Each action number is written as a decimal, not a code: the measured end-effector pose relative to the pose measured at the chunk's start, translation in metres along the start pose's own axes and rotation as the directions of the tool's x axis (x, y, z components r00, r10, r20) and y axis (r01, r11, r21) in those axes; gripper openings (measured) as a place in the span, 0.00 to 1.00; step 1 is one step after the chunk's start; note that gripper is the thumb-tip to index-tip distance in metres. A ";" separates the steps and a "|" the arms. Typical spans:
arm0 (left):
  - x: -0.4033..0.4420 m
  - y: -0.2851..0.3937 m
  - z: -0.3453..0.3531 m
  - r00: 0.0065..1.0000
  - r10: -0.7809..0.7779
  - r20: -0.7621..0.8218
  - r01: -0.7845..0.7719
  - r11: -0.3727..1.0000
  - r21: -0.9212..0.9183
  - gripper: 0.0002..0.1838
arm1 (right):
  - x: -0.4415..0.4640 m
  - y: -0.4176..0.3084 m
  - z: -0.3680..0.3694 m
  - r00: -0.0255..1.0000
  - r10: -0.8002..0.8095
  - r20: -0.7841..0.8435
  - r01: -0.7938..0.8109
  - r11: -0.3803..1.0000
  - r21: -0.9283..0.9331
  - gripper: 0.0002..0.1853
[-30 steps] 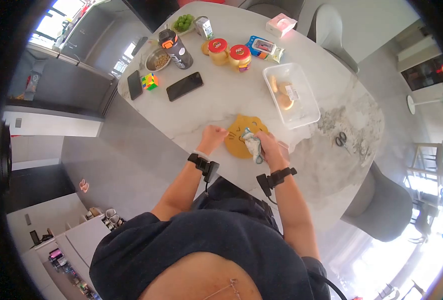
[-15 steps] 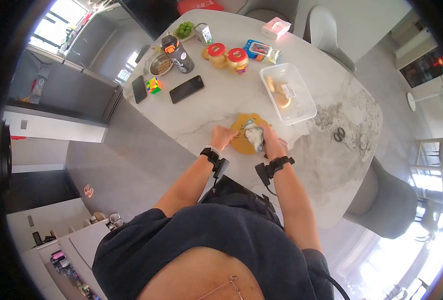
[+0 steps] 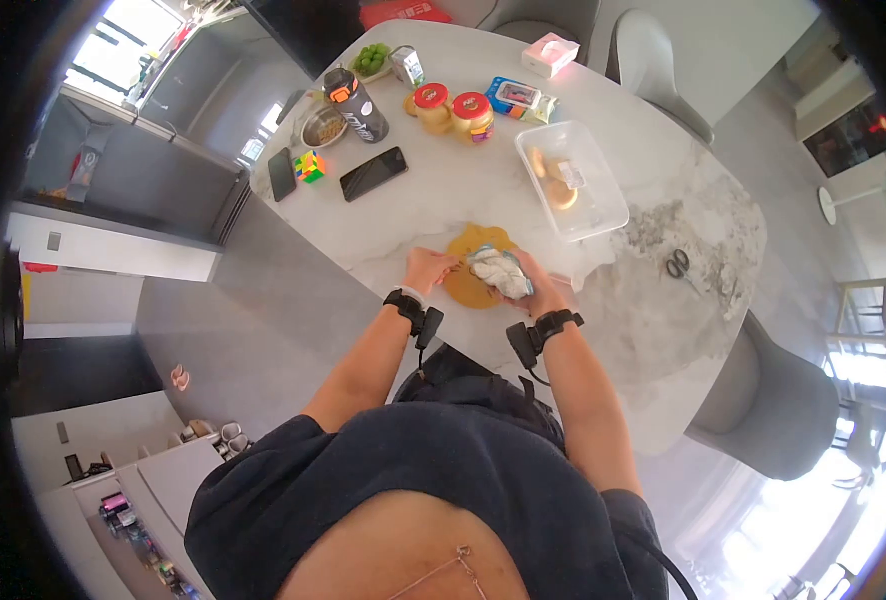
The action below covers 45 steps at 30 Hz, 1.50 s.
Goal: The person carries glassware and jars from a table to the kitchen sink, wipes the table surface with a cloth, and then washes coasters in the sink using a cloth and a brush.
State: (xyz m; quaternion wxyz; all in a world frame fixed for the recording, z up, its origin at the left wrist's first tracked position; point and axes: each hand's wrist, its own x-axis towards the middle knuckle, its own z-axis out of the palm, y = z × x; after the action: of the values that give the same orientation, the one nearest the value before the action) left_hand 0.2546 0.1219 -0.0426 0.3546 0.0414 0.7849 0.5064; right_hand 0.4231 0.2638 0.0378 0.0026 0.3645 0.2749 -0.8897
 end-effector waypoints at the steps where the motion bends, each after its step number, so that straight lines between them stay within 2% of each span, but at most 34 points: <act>1: -0.002 0.003 -0.001 0.996 -0.023 0.082 0.030 0.996 -0.089 0.10 | 0.000 0.001 0.002 1.000 -0.001 -0.010 0.000 1.000 -0.022 0.19; 3: -0.007 0.005 -0.001 0.997 -0.055 0.053 0.061 0.990 -0.129 0.10 | -0.001 -0.001 0.004 1.000 0.000 -0.010 -0.001 0.999 -0.053 0.19; 5: -0.013 0.003 -0.008 0.995 -0.093 0.023 0.096 0.982 -0.163 0.10 | -0.007 -0.001 0.007 0.994 -0.018 0.111 0.020 1.000 -0.015 0.20; 6: -0.016 0.005 -0.012 0.996 -0.079 0.048 0.085 0.983 -0.160 0.10 | -0.013 -0.002 0.014 0.993 -0.018 0.118 0.020 1.000 -0.017 0.20; 8: -0.016 0.012 -0.019 0.996 -0.055 0.074 0.066 0.985 -0.161 0.10 | -0.024 -0.010 0.029 0.997 0.014 -0.072 -0.013 1.000 0.025 0.20; 9: -0.015 0.015 -0.022 0.994 -0.051 0.093 0.065 0.986 -0.156 0.10 | -0.022 -0.011 0.030 0.998 0.010 -0.069 -0.009 1.000 0.019 0.20; 12: -0.012 0.030 -0.034 0.991 -0.020 0.130 0.040 0.988 -0.150 0.11 | 0.001 -0.005 0.020 0.999 0.049 0.001 -0.049 0.998 0.047 0.19; 14: -0.009 0.039 -0.045 0.989 0.005 0.150 0.018 0.988 -0.152 0.12 | 0.026 0.004 0.004 0.991 0.090 0.099 -0.108 0.976 0.191 0.19; 15: -0.005 0.043 -0.050 0.989 0.022 0.144 -0.013 0.998 -0.064 0.13 | 0.035 0.004 0.001 0.991 0.087 0.097 -0.104 0.978 0.182 0.19; 16: 0.000 0.049 -0.057 0.990 0.043 0.138 -0.047 0.999 0.023 0.14 | 0.043 0.001 0.001 0.978 0.144 0.150 -0.169 0.970 0.173 0.19; 17: 0.004 0.054 -0.065 0.989 0.050 0.137 -0.052 0.999 0.011 0.14 | 0.051 -0.002 0.002 0.959 0.202 0.200 -0.235 0.959 0.159 0.19; 19: 0.009 0.062 -0.084 0.975 0.149 0.167 -0.159 0.986 0.054 0.15 | 0.056 -0.002 0.014 0.958 0.181 0.225 -0.227 0.953 0.202 0.19; 20: 0.016 0.065 -0.096 0.975 0.149 0.162 -0.157 0.987 0.040 0.15 | 0.061 -0.003 0.023 0.956 0.172 0.236 -0.226 0.948 0.223 0.19; 22: 0.033 0.074 -0.121 0.920 0.105 0.377 -0.133 0.990 0.051 0.14 | 0.070 -0.008 0.047 0.933 0.183 0.309 -0.271 0.924 0.271 0.20; 23: 0.042 0.079 -0.133 0.922 0.104 0.374 -0.125 0.992 0.031 0.14 | 0.074 -0.011 0.059 0.908 0.203 0.365 -0.320 0.900 0.296 0.20; 24: 0.047 0.087 -0.147 0.900 0.132 0.416 -0.150 0.989 0.011 0.13 | 0.073 -0.012 0.078 0.909 0.223 0.351 -0.330 0.900 0.284 0.20; 26: 0.058 0.090 -0.175 0.880 0.148 0.451 -0.154 0.988 -0.023 0.13 | 0.071 -0.009 0.120 0.966 0.163 0.201 -0.226 0.910 0.348 0.20; 28: 0.072 0.095 -0.203 0.845 0.152 0.513 -0.089 0.985 -0.146 0.11 | 0.084 -0.007 0.146 0.958 0.142 0.248 -0.227 0.906 0.357 0.22; 29: 0.075 0.097 -0.215 0.847 0.152 0.510 -0.082 0.984 -0.156 0.11 | 0.090 -0.006 0.160 0.931 0.130 0.342 -0.269 0.876 0.400 0.23; 31: 0.075 0.098 -0.242 0.875 0.191 0.445 -0.072 0.960 -0.271 0.11 | 0.104 -0.002 0.186 0.870 0.107 0.481 -0.346 0.828 0.441 0.24; 35: 0.073 0.093 -0.303 0.911 0.211 0.353 -0.072 0.927 -0.368 0.13 | 0.140 0.009 0.250 0.816 0.139 0.561 -0.429 0.796 0.426 0.23; 37: 0.077 0.082 -0.334 0.946 0.258 0.198 -0.146 0.882 -0.448 0.12 | 0.162 0.020 0.285 0.793 0.157 0.589 -0.449 0.804 0.390 0.23; 38: 0.078 0.077 -0.351 0.947 0.257 0.194 -0.148 0.883 -0.445 0.12 | 0.172 0.027 0.302 0.774 0.171 0.610 -0.462 0.811 0.358 0.23; 40: 0.074 0.070 -0.390 0.953 0.273 0.135 -0.141 0.790 -0.597 0.12 | 0.194 0.044 0.334 0.777 0.198 0.597 -0.485 0.794 0.367 0.23; 41: 0.072 0.068 -0.407 0.954 0.272 0.129 -0.145 0.791 -0.594 0.12 | 0.210 0.050 0.352 0.694 0.276 0.665 -0.603 0.728 0.326 0.23; 42: 0.066 0.068 -0.424 0.967 0.253 0.043 -0.172 0.762 -0.624 0.13 | 0.224 0.057 0.369 0.594 0.345 0.727 -0.710 0.650 0.272 0.23; 43: 0.061 0.067 -0.442 0.972 0.230 -0.044 -0.202 0.732 -0.650 0.14 | 0.236 0.064 0.387 0.583 0.348 0.734 -0.717 0.646 0.263 0.23; 44: 0.057 0.066 -0.462 0.972 0.229 -0.054 -0.209 0.734 -0.646 0.14 | 0.246 0.070 0.405 0.558 0.372 0.742 -0.726 0.652 0.218 0.23; 45: 0.052 0.063 -0.481 0.946 0.296 -0.132 -0.320 0.785 -0.530 0.15 | 0.255 0.077 0.421 0.533 0.398 0.746 -0.734 0.656 0.174 0.23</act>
State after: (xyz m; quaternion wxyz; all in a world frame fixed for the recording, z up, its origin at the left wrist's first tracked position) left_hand -0.0908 -0.1941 0.0956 0.2480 0.0558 0.5981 0.7601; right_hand -0.0214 0.0415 0.0801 0.3085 0.0914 -0.1077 -0.9407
